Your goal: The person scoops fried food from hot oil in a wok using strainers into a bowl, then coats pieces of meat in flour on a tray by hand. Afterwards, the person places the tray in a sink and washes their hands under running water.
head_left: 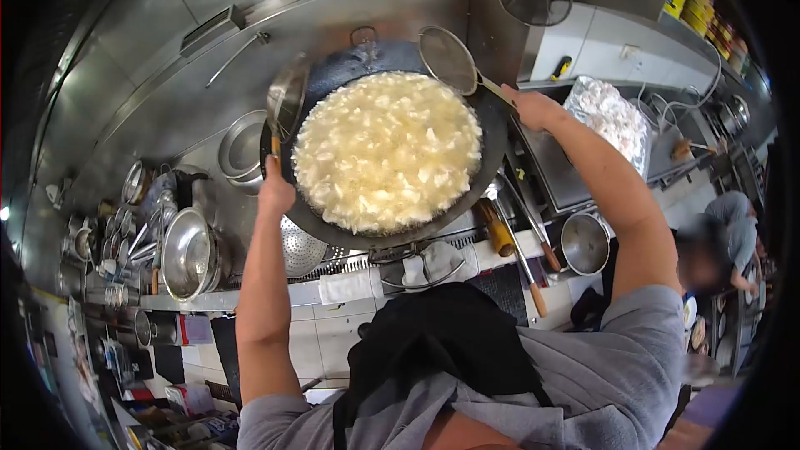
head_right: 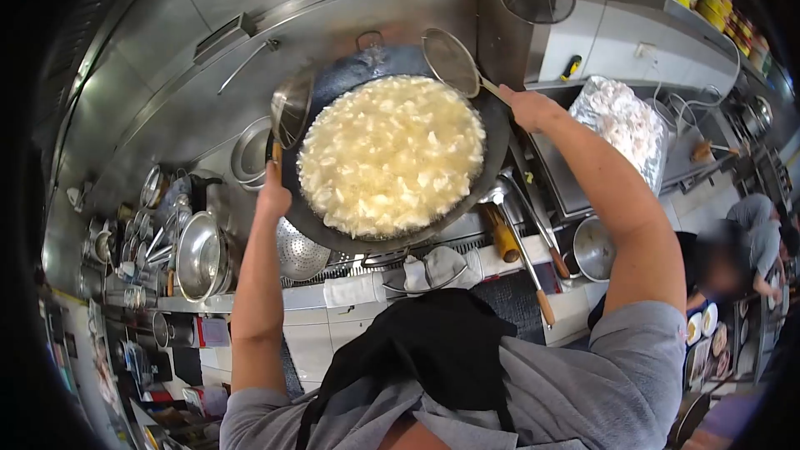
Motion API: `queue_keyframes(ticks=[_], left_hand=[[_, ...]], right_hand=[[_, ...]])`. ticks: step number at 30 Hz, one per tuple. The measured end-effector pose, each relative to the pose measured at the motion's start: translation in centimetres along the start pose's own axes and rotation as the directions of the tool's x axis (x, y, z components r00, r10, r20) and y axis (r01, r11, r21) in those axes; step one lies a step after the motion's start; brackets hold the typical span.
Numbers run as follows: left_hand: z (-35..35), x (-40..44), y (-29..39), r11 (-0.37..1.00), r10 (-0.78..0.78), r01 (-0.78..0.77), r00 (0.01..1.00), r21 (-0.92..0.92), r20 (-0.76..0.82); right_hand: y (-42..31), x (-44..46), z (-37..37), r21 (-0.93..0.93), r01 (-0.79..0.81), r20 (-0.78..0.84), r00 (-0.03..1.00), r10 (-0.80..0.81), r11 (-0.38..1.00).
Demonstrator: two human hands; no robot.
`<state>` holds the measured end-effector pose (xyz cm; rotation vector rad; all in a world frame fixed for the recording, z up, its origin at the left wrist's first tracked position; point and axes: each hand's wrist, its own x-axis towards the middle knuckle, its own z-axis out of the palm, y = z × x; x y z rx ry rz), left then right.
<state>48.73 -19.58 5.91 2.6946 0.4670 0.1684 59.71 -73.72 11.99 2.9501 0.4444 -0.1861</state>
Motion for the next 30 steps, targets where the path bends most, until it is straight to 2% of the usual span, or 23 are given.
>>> queue_keyframes(ticks=[3, 4, 5, 6, 8, 9, 10, 11, 13, 15, 16, 18, 20, 22, 24, 26, 28, 30], left_hand=[[0.8, -0.8, 2.0, 0.977, -0.139, 0.158, 0.982, -0.146, 0.131], [1.9, -0.5, 1.6, 0.981, -0.108, 0.121, 0.990, -0.149, 0.087], [1.0, -1.0, 2.7, 0.962, -0.157, 0.186, 0.976, -0.199, 0.152], [0.3, -1.5, 4.1, 0.936, -0.199, 0.251, 0.955, -0.245, 0.220], [0.7, -0.7, 4.5, 0.907, -0.208, 0.282, 0.946, -0.312, 0.249], [1.1, -0.1, 4.6, 0.876, -0.205, 0.308, 0.934, -0.371, 0.291], [1.7, 0.6, 4.7, 0.872, -0.210, 0.308, 0.937, -0.381, 0.278], [2.4, 1.5, 4.9, 0.846, -0.200, 0.337, 0.919, -0.414, 0.339], [3.5, 2.1, 5.9, 0.787, -0.190, 0.383, 0.897, -0.484, 0.400], [4.7, 3.2, 6.4, 0.736, -0.233, 0.433, 0.883, -0.520, 0.407], [5.3, 3.1, 6.7, 0.688, -0.266, 0.479, 0.865, -0.545, 0.425], [4.5, 0.5, 8.1, 0.669, -0.248, 0.446, 0.888, -0.594, 0.388], [4.8, -0.6, 7.6, 0.669, -0.213, 0.360, 0.931, -0.650, 0.297], [3.4, -4.1, 7.5, 0.636, -0.235, 0.381, 0.924, -0.671, 0.303], [2.2, -7.0, 6.8, 0.548, -0.214, 0.387, 0.922, -0.742, 0.323], [1.5, -10.4, 6.1, 0.509, -0.205, 0.376, 0.926, -0.774, 0.315], [0.4, -14.1, 6.6, 0.471, -0.207, 0.337, 0.940, -0.815, 0.270], [-0.1, -16.5, 7.1, 0.494, -0.195, 0.333, 0.943, -0.803, 0.272]], right_hand=[[2.4, 0.8, -3.7, 0.231, -0.170, 0.310, 0.946, 0.093, 0.958], [3.8, 2.0, -3.9, 0.232, -0.152, 0.294, 0.952, 0.080, 0.961], [5.0, 3.3, -4.4, 0.417, -0.327, 0.541, 0.839, 0.058, 0.848], [5.4, 4.4, -5.0, 0.514, -0.522, 0.738, 0.673, -0.041, 0.681], [4.7, 5.8, -3.2, 0.615, -0.469, 0.722, 0.658, -0.213, 0.634], [3.5, 7.5, -1.9, 0.630, -0.434, 0.740, 0.589, -0.326, 0.644], [2.2, 9.3, 0.4, 0.683, -0.426, 0.712, 0.568, -0.413, 0.593], [0.4, 10.3, 2.8, 0.768, -0.455, 0.638, 0.601, -0.482, 0.451], [-4.7, 11.5, 6.0, 0.794, -0.519, 0.606, 0.632, -0.483, 0.316], [-9.3, 10.0, 6.7, 0.890, -0.426, 0.439, 0.707, -0.555, 0.162], [-11.2, 9.5, 7.1, 0.890, -0.423, 0.441, 0.702, -0.560, 0.170], [-13.9, 7.9, 8.3, 0.929, -0.363, 0.283, 0.821, -0.497, -0.071], [-15.5, 4.9, 7.3, 0.951, -0.301, 0.238, 0.856, -0.460, -0.068], [-16.0, 1.7, 6.1, 0.968, -0.243, 0.194, 0.885, -0.423, -0.064], [-15.0, -0.6, 5.6, 0.991, -0.131, 0.127, 0.913, -0.388, 0.017], [-13.8, -1.8, 5.9, 0.991, -0.131, 0.116, 0.906, -0.407, -0.010], [-12.8, -5.0, 4.4, 0.977, -0.021, 0.098, 0.928, -0.359, 0.212], [-12.1, -6.0, 4.9, 0.964, 0.008, 0.091, 0.929, -0.360, 0.264]])
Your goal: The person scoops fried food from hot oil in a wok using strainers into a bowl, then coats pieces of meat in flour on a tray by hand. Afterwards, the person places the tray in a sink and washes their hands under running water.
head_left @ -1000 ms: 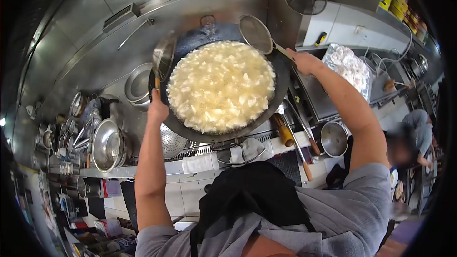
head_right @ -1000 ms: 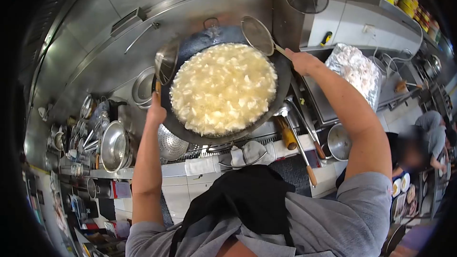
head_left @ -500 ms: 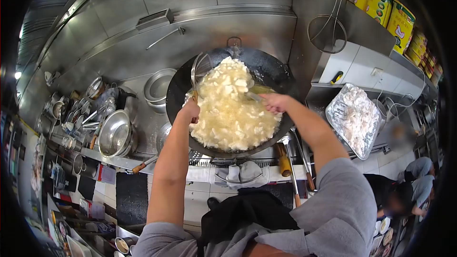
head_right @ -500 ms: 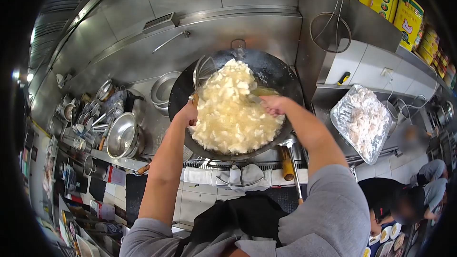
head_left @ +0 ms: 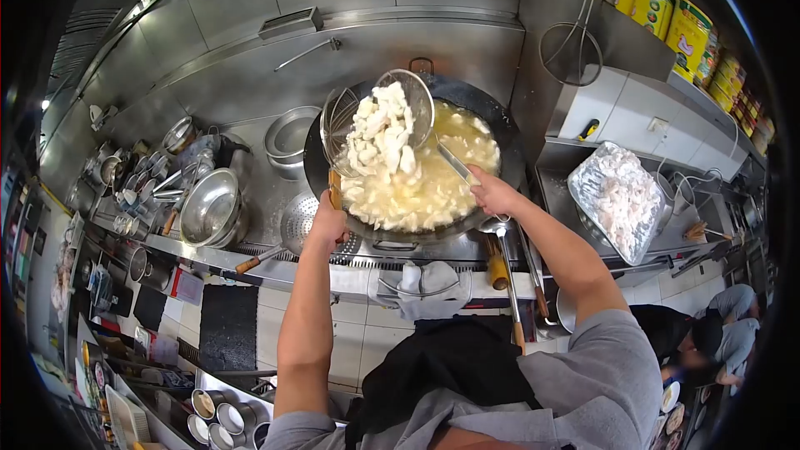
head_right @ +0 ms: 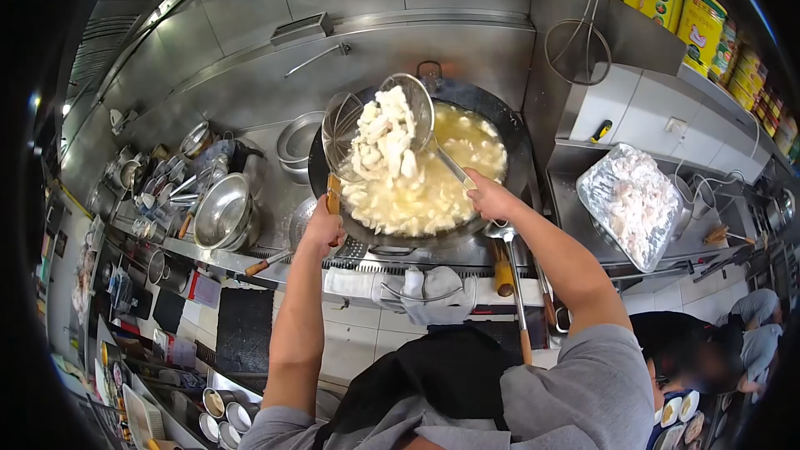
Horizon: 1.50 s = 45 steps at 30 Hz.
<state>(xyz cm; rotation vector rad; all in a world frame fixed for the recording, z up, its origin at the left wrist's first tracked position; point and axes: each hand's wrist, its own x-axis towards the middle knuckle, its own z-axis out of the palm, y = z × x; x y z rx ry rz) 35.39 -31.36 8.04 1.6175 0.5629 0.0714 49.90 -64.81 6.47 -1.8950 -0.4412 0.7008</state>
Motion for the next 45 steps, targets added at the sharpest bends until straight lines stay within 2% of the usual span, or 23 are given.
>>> queue_keyframes(ticks=[3, 8, 9, 12, 16, 18, 19, 23, 24, 25, 26, 28, 29, 31, 32, 33, 34, 36, 38, 40, 42, 44, 45], left_hand=[[0.1, -2.2, -1.3, 0.994, 0.057, -0.053, 0.997, 0.092, -0.042], [1.0, -5.4, -5.7, 0.985, 0.172, -0.168, 0.976, 0.044, -0.134], [0.8, -5.6, -7.1, 0.974, 0.205, -0.189, 0.971, 0.124, -0.125], [0.8, -9.6, -5.9, 0.973, 0.167, -0.153, 0.983, 0.170, -0.074], [1.4, -12.6, -3.2, 0.923, 0.226, -0.179, 0.968, 0.341, -0.105], [1.8, -12.5, -2.3, 0.831, 0.374, -0.264, 0.917, 0.490, -0.140], [1.8, -11.2, -2.8, 0.751, 0.527, -0.383, 0.839, 0.538, -0.138], [2.6, -10.7, 0.2, 0.737, 0.481, -0.284, 0.858, 0.614, -0.180], [2.7, -10.0, 0.4, 0.737, 0.480, -0.280, 0.858, 0.616, -0.184], [2.6, -8.9, 0.6, 0.726, 0.451, -0.224, 0.869, 0.650, -0.204], [2.4, -7.9, 0.8, 0.713, 0.422, -0.165, 0.877, 0.682, -0.229], [2.0, -5.5, 1.0, 0.714, 0.371, -0.101, 0.894, 0.693, -0.251], [1.7, -3.4, 0.3, 0.695, 0.342, -0.047, 0.899, 0.717, -0.272], [2.0, -1.5, 0.2, 0.683, 0.263, 0.048, 0.915, 0.729, -0.306], [2.5, -0.4, 0.4, 0.683, 0.263, 0.053, 0.913, 0.729, -0.312], [3.0, 1.2, 0.0, 0.749, 0.170, 0.085, 0.934, 0.657, -0.314], [3.4, 3.5, -1.2, 0.806, 0.062, 0.139, 0.947, 0.576, -0.314], [3.5, 6.2, -2.1, 0.833, 0.060, 0.111, 0.955, 0.542, -0.289], [4.9, 5.7, 0.0, 0.916, -0.125, 0.189, 0.973, 0.354, -0.195], [5.4, 6.6, 0.0, 0.911, -0.194, 0.243, 0.965, 0.334, -0.174], [5.8, 7.4, 0.1, 0.922, -0.222, 0.237, 0.972, 0.306, -0.083], [6.9, 7.7, 0.4, 0.933, -0.224, 0.244, 0.969, 0.266, -0.101], [7.4, 7.7, 0.7, 0.939, -0.229, 0.251, 0.966, 0.233, -0.118]], right_hand=[[-0.9, -2.0, 0.7, -0.057, 0.026, -0.086, 0.996, -0.030, 0.998], [-1.3, -5.7, 1.2, 0.015, 0.020, -0.061, 0.998, -0.019, 1.000], [-2.0, -7.1, 1.4, 0.001, 0.023, -0.060, 0.998, -0.023, 1.000], [-2.0, -9.5, 1.6, 0.001, 0.012, -0.060, 0.998, -0.012, 1.000], [-0.5, -9.8, 0.1, -0.002, 0.092, -0.061, 0.994, -0.092, 0.996], [-0.5, -10.1, -1.2, 0.005, 0.038, -0.142, 0.989, -0.037, 0.999], [-1.3, -10.7, -2.2, 0.019, 0.021, -0.144, 0.989, -0.018, 1.000], [0.5, -8.4, -9.1, -0.124, -0.064, -0.186, 0.982, 0.040, 0.990], [1.2, -7.7, -10.5, -0.422, -0.028, -0.267, 0.959, -0.094, 0.906], [1.9, -6.6, -12.2, -0.682, -0.019, -0.296, 0.921, -0.252, 0.731], [3.9, -4.5, -14.7, -0.788, 0.023, -0.264, 0.890, -0.372, 0.615], [2.6, -3.2, -16.5, -0.861, -0.121, -0.250, 0.947, -0.204, 0.495], [1.8, -2.9, -16.7, -0.861, -0.109, -0.242, 0.948, -0.209, 0.498], [-1.9, -3.7, -15.9, -0.853, -0.284, -0.284, 0.956, 0.067, 0.439], [-2.0, -2.6, -16.9, -0.854, -0.277, -0.278, 0.958, 0.063, 0.440], [-2.1, -1.3, -18.2, -0.690, -0.295, -0.159, 0.953, 0.259, 0.661], [-1.7, 0.8, -18.9, -0.471, -0.354, 0.028, 0.909, 0.415, 0.808], [-1.3, 2.5, -18.8, -0.438, -0.360, 0.096, 0.892, 0.442, 0.823], [-1.9, 4.4, -18.2, -0.374, -0.374, 0.212, 0.857, 0.470, 0.849], [-1.9, 6.0, -16.6, -0.326, -0.381, 0.254, 0.846, 0.469, 0.865], [0.6, 9.7, -14.9, -0.039, -0.426, 0.339, 0.845, 0.413, 0.904], [3.7, 14.3, -12.7, 0.176, -0.490, 0.457, 0.809, 0.370, 0.853], [4.4, 15.0, -10.7, 0.245, -0.425, 0.438, 0.850, 0.292, 0.871]])
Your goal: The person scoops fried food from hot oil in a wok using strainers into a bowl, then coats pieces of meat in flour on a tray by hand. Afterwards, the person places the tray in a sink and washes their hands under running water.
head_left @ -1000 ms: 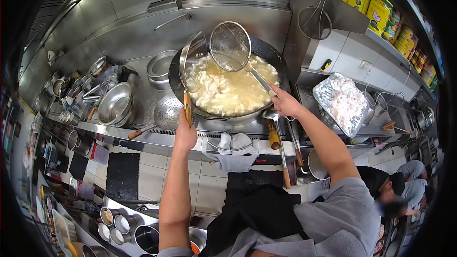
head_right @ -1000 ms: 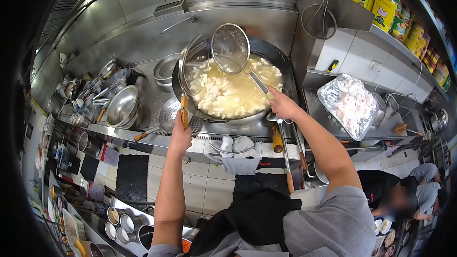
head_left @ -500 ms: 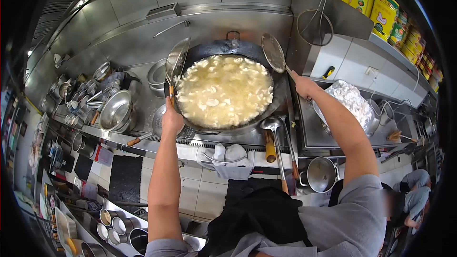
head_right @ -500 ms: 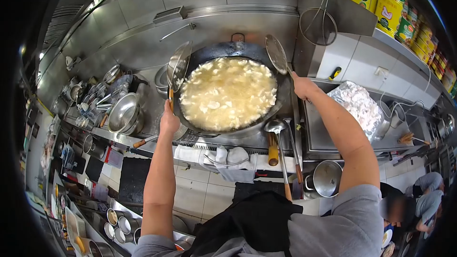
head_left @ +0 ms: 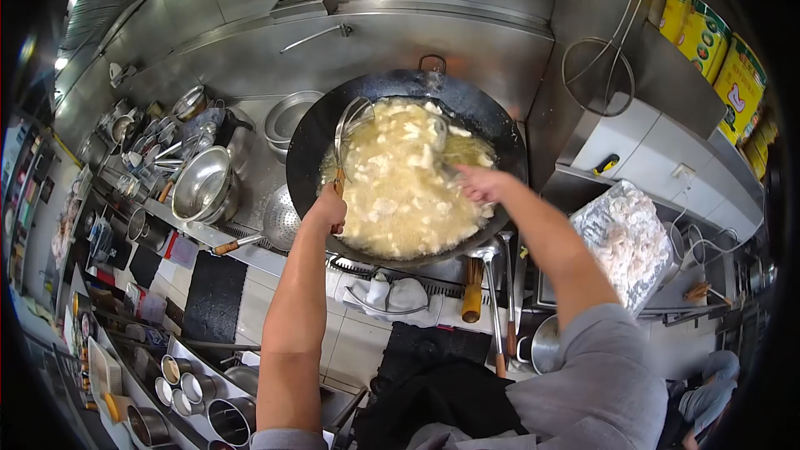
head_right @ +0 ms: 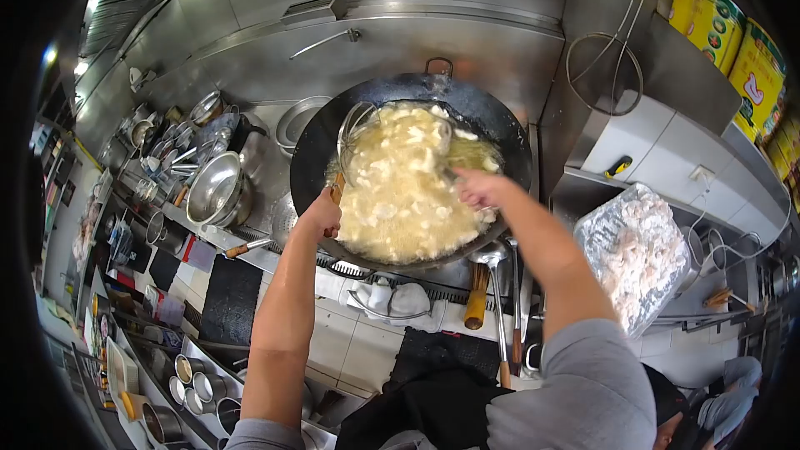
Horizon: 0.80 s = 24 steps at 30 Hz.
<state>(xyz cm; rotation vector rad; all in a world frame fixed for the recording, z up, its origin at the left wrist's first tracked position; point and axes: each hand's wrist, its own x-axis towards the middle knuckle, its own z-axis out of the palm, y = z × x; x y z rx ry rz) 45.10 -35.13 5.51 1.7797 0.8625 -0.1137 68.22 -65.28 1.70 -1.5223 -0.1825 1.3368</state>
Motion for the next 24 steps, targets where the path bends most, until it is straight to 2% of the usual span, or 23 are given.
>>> queue_keyframes(ticks=[3, 4, 6, 7, 9, 10, 12, 15, 16, 17, 19, 21, 23, 24], left_hand=[[1.0, -1.2, 1.8, 1.000, -0.005, 0.005, 0.993, 0.004, -0.114], [1.0, -0.9, 1.6, 1.000, -0.010, 0.011, 0.992, 0.003, -0.125], [1.0, 0.1, 1.1, 0.989, 0.016, -0.030, 0.995, -0.142, -0.097], [1.0, -0.3, 1.1, 0.990, 0.018, -0.032, 0.995, -0.139, -0.101], [0.9, -1.3, 0.8, 0.954, 0.044, -0.070, 0.995, -0.292, -0.094], [0.7, -1.8, 0.8, 0.953, 0.049, -0.075, 0.994, -0.294, -0.095], [0.6, -3.0, 1.0, 0.897, 0.060, -0.104, 0.992, -0.429, -0.115], [0.8, -5.1, 1.9, 0.865, 0.103, -0.147, 0.988, -0.481, -0.117], [0.6, -5.4, 1.9, 0.857, 0.115, -0.149, 0.988, -0.494, -0.099], [0.3, -5.3, 1.7, 0.851, 0.121, -0.149, 0.989, -0.503, -0.088], [0.0, -4.3, 0.8, 0.841, 0.136, -0.104, 0.991, -0.532, 0.021], [-0.2, -3.2, -0.4, 0.855, 0.179, -0.108, 0.979, -0.507, 0.094], [-0.2, -3.4, -0.7, 0.874, 0.147, -0.117, 0.989, -0.471, 0.027], [-0.7, -3.2, -1.2, 0.894, 0.174, -0.141, 0.984, -0.426, 0.041]], right_hand=[[0.4, 1.6, 6.0, 0.124, 0.232, -0.048, 0.973, -0.227, 0.965], [0.0, 1.9, 7.4, 0.124, 0.230, -0.036, 0.973, -0.227, 0.965], [-0.6, 1.8, 9.6, 0.185, 0.359, -0.078, 0.933, -0.350, 0.915], [-1.0, 0.6, 10.5, 0.187, 0.362, -0.076, 0.932, -0.354, 0.913], [-1.3, -1.7, 12.1, 0.154, 0.388, -0.116, 0.920, -0.374, 0.909], [-1.0, -2.0, 12.4, 0.151, 0.392, -0.117, 0.919, -0.377, 0.908], [-0.4, -3.1, 12.3, 0.045, 0.440, -0.140, 0.892, -0.430, 0.897], [-0.2, -5.2, 12.7, -0.081, 0.467, -0.140, 0.869, -0.474, 0.881], [-0.7, -6.8, 13.4, -0.172, 0.440, -0.162, 0.870, -0.466, 0.881], [-1.0, -7.2, 13.4, -0.183, 0.435, -0.173, 0.868, -0.465, 0.881], [-1.4, -7.2, 12.9, -0.332, 0.418, -0.228, 0.834, -0.502, 0.846], [-2.0, -7.4, 14.0, -0.296, 0.417, -0.294, 0.816, -0.497, 0.859], [-2.9, -9.3, 16.4, -0.302, 0.356, -0.442, 0.770, -0.460, 0.885], [-2.5, -9.5, 16.8, -0.267, 0.403, -0.449, 0.751, -0.483, 0.875]])
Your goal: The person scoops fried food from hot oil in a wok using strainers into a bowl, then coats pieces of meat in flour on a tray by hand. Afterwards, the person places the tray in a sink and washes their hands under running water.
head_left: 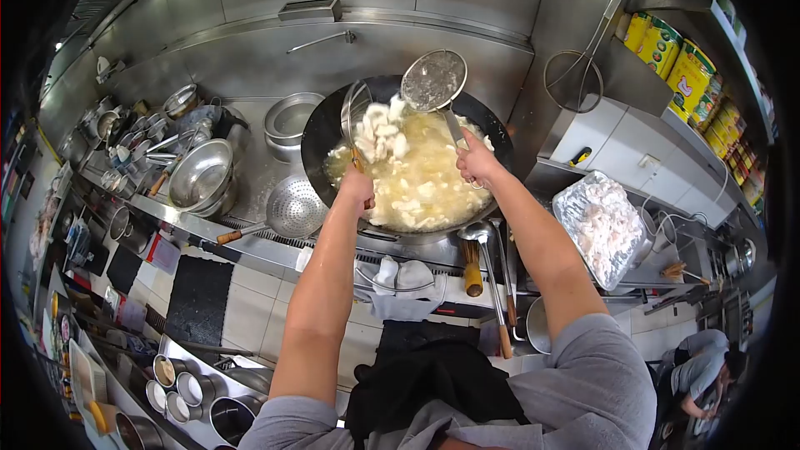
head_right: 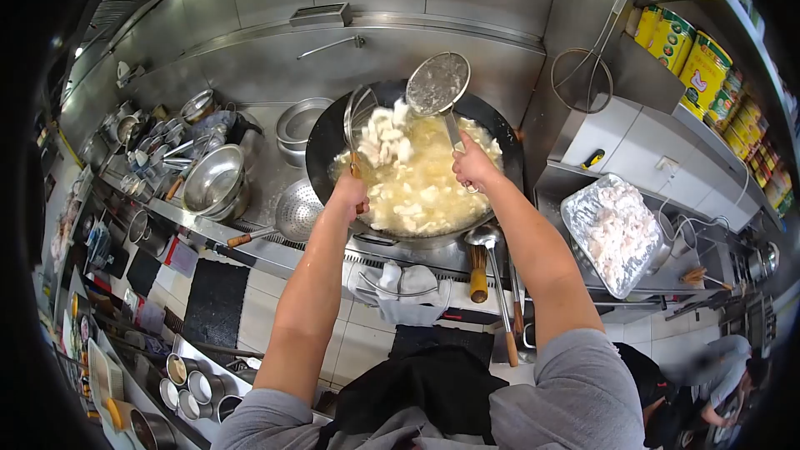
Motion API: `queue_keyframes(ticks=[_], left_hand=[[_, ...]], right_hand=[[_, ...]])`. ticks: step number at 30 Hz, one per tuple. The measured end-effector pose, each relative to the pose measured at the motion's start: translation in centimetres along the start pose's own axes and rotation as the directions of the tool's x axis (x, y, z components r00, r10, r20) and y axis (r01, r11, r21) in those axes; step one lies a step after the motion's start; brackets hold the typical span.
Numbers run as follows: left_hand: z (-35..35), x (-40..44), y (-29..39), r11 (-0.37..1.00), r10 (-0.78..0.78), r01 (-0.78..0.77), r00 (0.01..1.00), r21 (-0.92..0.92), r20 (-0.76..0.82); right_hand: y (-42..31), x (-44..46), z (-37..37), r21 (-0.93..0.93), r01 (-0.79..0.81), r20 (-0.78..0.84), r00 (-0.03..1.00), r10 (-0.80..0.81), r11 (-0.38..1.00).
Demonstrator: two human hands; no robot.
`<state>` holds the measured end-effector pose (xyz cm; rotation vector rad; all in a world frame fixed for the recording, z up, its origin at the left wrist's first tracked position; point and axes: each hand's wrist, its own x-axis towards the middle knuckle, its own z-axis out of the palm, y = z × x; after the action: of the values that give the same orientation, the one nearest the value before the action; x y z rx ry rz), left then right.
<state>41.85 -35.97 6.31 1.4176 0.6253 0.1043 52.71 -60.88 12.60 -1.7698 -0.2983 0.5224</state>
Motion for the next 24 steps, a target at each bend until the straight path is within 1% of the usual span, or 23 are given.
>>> queue_keyframes(ticks=[1, 2, 3, 4, 5, 7, 8, 9, 11, 13, 14, 15, 16, 17, 18, 19, 20, 21, 23, 24], left_hand=[[-0.6, 0.0, -0.5, 1.000, 0.002, -0.002, 1.000, -0.003, 0.014], [-1.0, 0.0, -1.2, 0.982, 0.069, -0.065, 0.998, 0.178, -0.015], [-1.4, -0.7, -1.3, 0.927, 0.140, -0.120, 0.990, 0.354, -0.033], [-1.9, -1.4, -1.3, 0.837, 0.160, -0.118, 0.986, 0.535, -0.034], [-2.3, -1.6, -1.4, 0.838, 0.156, -0.119, 0.987, 0.533, -0.025], [-3.1, -2.3, -1.8, 0.624, 0.425, -0.298, 0.905, 0.722, 0.006], [-3.4, -2.3, -1.7, 0.642, 0.412, -0.276, 0.911, 0.715, -0.018], [-3.9, -3.1, -1.0, 0.648, 0.394, -0.261, 0.919, 0.716, -0.022], [-5.3, -4.2, 0.5, 0.627, 0.477, -0.294, 0.877, 0.722, -0.056], [-7.7, -3.8, 0.7, 0.630, 0.542, -0.344, 0.836, 0.696, -0.078], [-9.0, -4.1, 0.3, 0.637, 0.579, -0.376, 0.810, 0.673, -0.096], [-10.4, -5.0, 0.4, 0.646, 0.555, -0.333, 0.823, 0.687, -0.123], [-11.9, -6.2, 0.1, 0.670, 0.530, -0.286, 0.831, 0.686, -0.171], [-13.4, -7.2, -0.5, 0.689, 0.506, -0.239, 0.834, 0.684, -0.220], [-15.0, -7.7, -2.1, 0.685, 0.553, -0.265, 0.796, 0.679, -0.247], [-16.5, -7.9, -3.9, 0.689, 0.542, -0.242, 0.797, 0.683, -0.265], [-18.0, -7.9, -5.7, 0.720, 0.550, -0.259, 0.779, 0.644, -0.302], [-19.3, -7.7, -7.6, 0.748, 0.558, -0.283, 0.758, 0.600, -0.339], [-20.7, -6.9, -12.0, 0.770, 0.520, -0.232, 0.767, 0.595, -0.375], [-21.1, -6.7, -14.0, 0.809, 0.425, -0.149, 0.816, 0.568, -0.391]], right_hand=[[0.2, -0.6, 0.1, -0.005, 0.000, -0.014, 1.000, 0.000, 1.000], [0.4, -1.2, 0.2, -0.032, -0.001, -0.031, 1.000, 0.000, 0.999], [0.5, -2.1, 0.5, -0.059, -0.004, -0.046, 0.999, 0.002, 0.998], [0.6, -2.8, 0.9, -0.080, -0.019, -0.063, 0.998, 0.014, 0.997], [0.6, -3.3, 1.2, -0.083, -0.026, -0.071, 0.997, 0.020, 0.996], [0.9, -4.5, 2.0, -0.060, -0.031, -0.103, 0.994, 0.025, 0.998], [1.1, -5.1, 2.4, -0.062, -0.043, -0.116, 0.993, 0.035, 0.997], [1.2, -5.5, 3.0, -0.048, -0.007, -0.132, 0.991, 0.001, 0.999], [1.2, -6.3, 4.2, -0.087, 0.009, -0.153, 0.988, -0.022, 0.996], [0.6, -6.9, 5.5, -0.105, 0.000, -0.122, 0.992, -0.013, 0.994], [0.0, -7.4, 6.4, -0.143, 0.014, -0.129, 0.991, -0.033, 0.990], [-0.2, -7.4, 7.6, -0.180, 0.031, -0.129, 0.990, -0.055, 0.983], [0.4, -7.1, 8.9, -0.143, 0.101, -0.120, 0.986, -0.118, 0.985], [0.7, -7.2, 9.7, -0.205, 0.113, -0.106, 0.985, -0.137, 0.972], [1.4, -6.8, 10.9, -0.244, 0.158, -0.088, 0.979, -0.184, 0.957], [2.0, -6.6, 11.8, -0.283, 0.203, -0.075, 0.970, -0.232, 0.937], [2.7, -6.2, 13.1, -0.279, 0.201, -0.060, 0.972, -0.226, 0.939], [3.6, -5.7, 14.4, -0.240, 0.255, -0.034, 0.962, -0.271, 0.937], [4.7, -5.0, 16.9, -0.206, 0.313, -0.001, 0.948, -0.320, 0.927], [5.2, -4.7, 18.4, -0.180, 0.298, 0.000, 0.953, -0.303, 0.937]])
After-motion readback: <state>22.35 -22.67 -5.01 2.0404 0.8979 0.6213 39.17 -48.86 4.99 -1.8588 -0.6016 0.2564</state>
